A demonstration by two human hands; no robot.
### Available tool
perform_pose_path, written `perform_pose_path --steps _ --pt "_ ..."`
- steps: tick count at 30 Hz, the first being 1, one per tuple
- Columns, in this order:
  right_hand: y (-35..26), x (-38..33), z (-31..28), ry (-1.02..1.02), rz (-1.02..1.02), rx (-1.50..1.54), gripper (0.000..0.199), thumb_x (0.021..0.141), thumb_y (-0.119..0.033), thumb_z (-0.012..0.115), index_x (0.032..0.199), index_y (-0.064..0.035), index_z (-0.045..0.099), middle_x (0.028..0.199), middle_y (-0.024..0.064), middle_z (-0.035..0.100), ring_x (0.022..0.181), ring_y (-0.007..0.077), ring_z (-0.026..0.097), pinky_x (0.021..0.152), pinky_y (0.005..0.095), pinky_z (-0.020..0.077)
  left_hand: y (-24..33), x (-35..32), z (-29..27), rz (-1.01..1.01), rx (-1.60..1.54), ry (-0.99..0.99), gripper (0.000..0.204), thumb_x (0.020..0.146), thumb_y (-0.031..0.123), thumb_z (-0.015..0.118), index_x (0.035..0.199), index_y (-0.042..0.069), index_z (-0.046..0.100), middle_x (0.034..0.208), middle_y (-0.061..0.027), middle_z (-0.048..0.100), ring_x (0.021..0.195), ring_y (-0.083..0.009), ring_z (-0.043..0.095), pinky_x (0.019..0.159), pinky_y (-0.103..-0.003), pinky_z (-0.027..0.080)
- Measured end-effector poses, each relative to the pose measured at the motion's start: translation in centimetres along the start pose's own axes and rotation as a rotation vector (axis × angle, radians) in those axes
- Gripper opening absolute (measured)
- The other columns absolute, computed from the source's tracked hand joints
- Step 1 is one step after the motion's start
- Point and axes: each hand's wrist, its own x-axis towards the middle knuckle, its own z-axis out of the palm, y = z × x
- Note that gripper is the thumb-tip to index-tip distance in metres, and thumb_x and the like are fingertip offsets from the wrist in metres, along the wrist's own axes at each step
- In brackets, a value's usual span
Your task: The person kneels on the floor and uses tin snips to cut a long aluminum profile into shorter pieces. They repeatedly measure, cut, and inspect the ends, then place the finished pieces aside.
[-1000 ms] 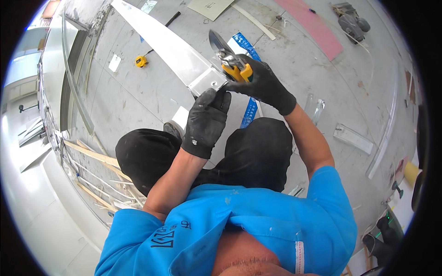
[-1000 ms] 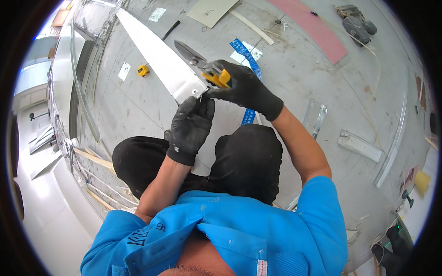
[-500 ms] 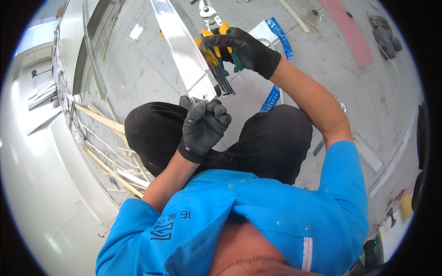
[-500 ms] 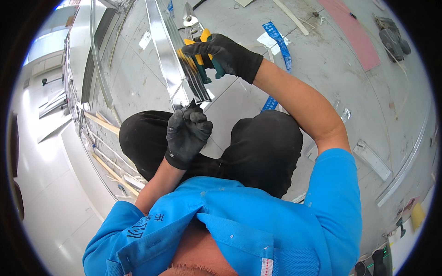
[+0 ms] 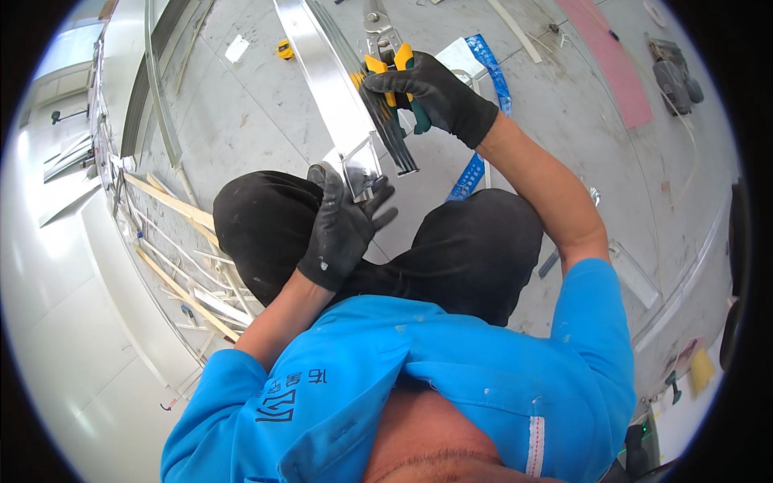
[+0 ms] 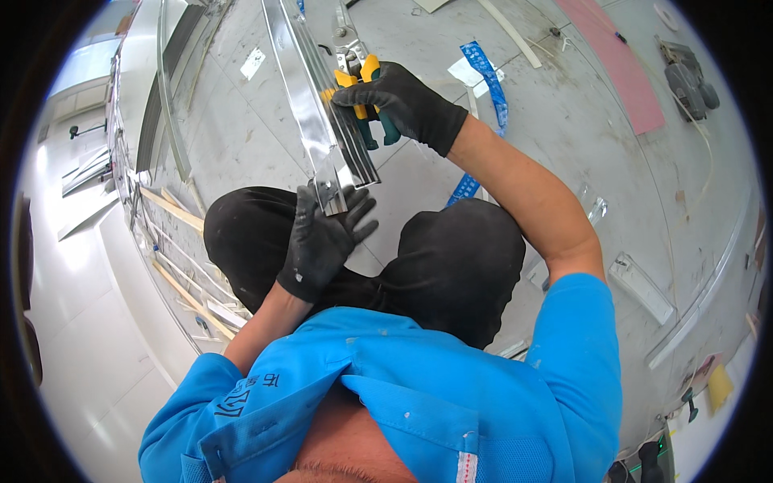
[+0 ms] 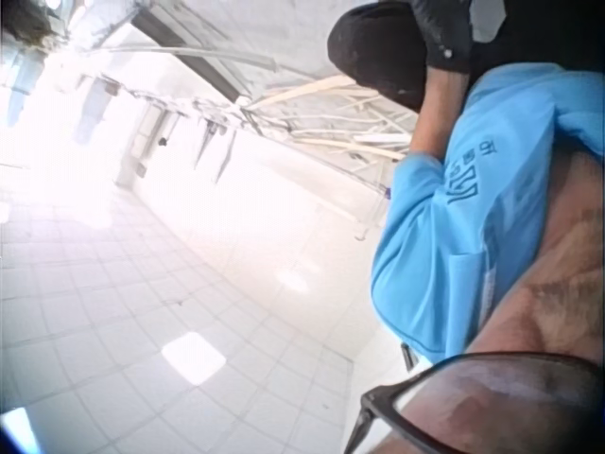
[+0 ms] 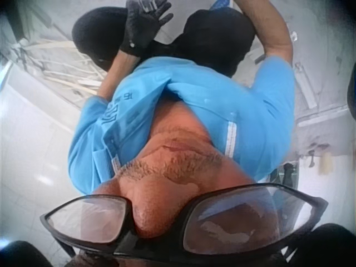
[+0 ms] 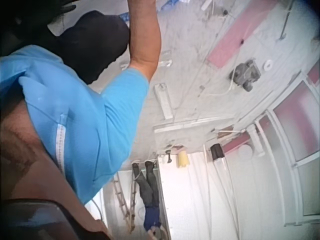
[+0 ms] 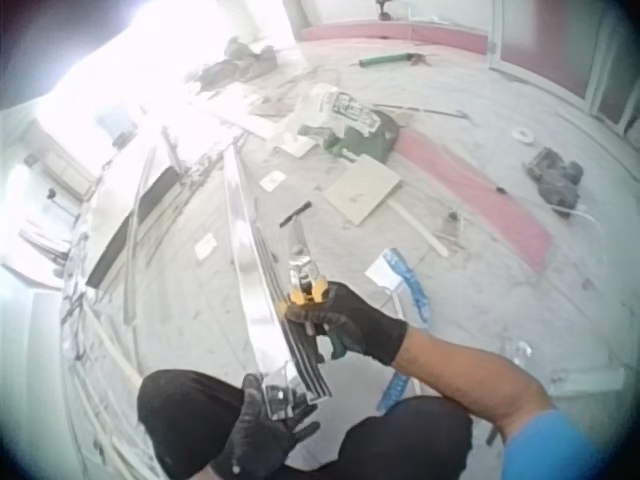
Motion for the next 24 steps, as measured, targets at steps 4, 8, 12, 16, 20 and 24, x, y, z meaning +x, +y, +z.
perform_pose_path --steps 4,8,12,16,20,24 --pt "-0.1 -0.5 -0.1 0.036 -0.089 -0.081 0.032 0.092 -0.031 0.068 0.105 -0.0017 0.071 0.088 0.0068 0.068 0.081 0.0148 0.067 0.078 0.0281 0.0553 1.4 4.5 0.6 0.067 -0.145 -0.201 0.06 0.096 0.053 0.052 0.127 0.001 0.051 0.12 -0.0159 0.061 0.117 -0.0258 0.057 0.1 -0.037 0.047" --pt "0.3 -1.2 -2.4 0.102 -0.297 -0.491 0.027 0.1 -0.032 0.056 0.114 -0.0131 0.07 0.095 0.0101 0.067 0.088 0.0203 0.067 0.084 0.0293 0.0543 0.8 7.9 1.7 -0.071 -0.277 -0.222 0.018 0.094 0.025 0.068 0.1 0.008 0.069 0.096 -0.0015 0.071 0.091 -0.0165 0.068 0.079 -0.03 0.057" --pt "2.8 -5.3 -5.1 0.488 0.051 -0.21 0.032 0.087 -0.028 0.073 0.097 -0.0003 0.061 0.083 0.0066 0.067 0.073 0.0126 0.068 0.064 0.0251 0.0523 -0.8 10.9 5.1 -0.064 -0.201 -0.178 0.019 0.097 0.026 0.064 0.101 0.007 0.065 0.091 -0.0039 0.07 0.08 -0.0168 0.069 0.071 -0.03 0.059" --pt "6.6 -12.5 -5.7 0.785 0.088 0.163 0.033 0.094 -0.024 0.066 0.112 0.0026 0.059 0.096 0.01 0.069 0.087 0.0165 0.067 0.079 0.0309 0.0538 -5.4 20.8 -0.5 -0.064 -0.069 -0.119 0.02 0.097 0.023 0.063 0.105 0.004 0.063 0.098 -0.008 0.07 0.089 -0.0203 0.069 0.078 -0.033 0.059" --pt "7.7 -17.0 -3.9 0.888 0.086 0.191 0.033 0.093 -0.022 0.066 0.116 -0.001 0.059 0.096 0.0072 0.068 0.09 0.0145 0.066 0.08 0.0289 0.0518 -9.0 25.8 -2.7 0.041 0.122 0.025 0.024 0.094 0.016 0.068 0.108 -0.001 0.058 0.099 -0.0108 0.068 0.09 -0.0219 0.069 0.077 -0.034 0.059" --pt "9.5 -18.1 -2.1 0.978 0.043 0.244 0.035 0.094 -0.028 0.067 0.117 -0.0021 0.062 0.095 0.0025 0.065 0.086 0.0104 0.059 0.078 0.0266 0.0485 -8.6 25.8 -4.0 -0.016 0.443 0.257 0.043 0.088 0.027 0.076 0.109 -0.003 0.055 0.099 -0.0142 0.069 0.084 -0.0222 0.07 0.069 -0.033 0.058"
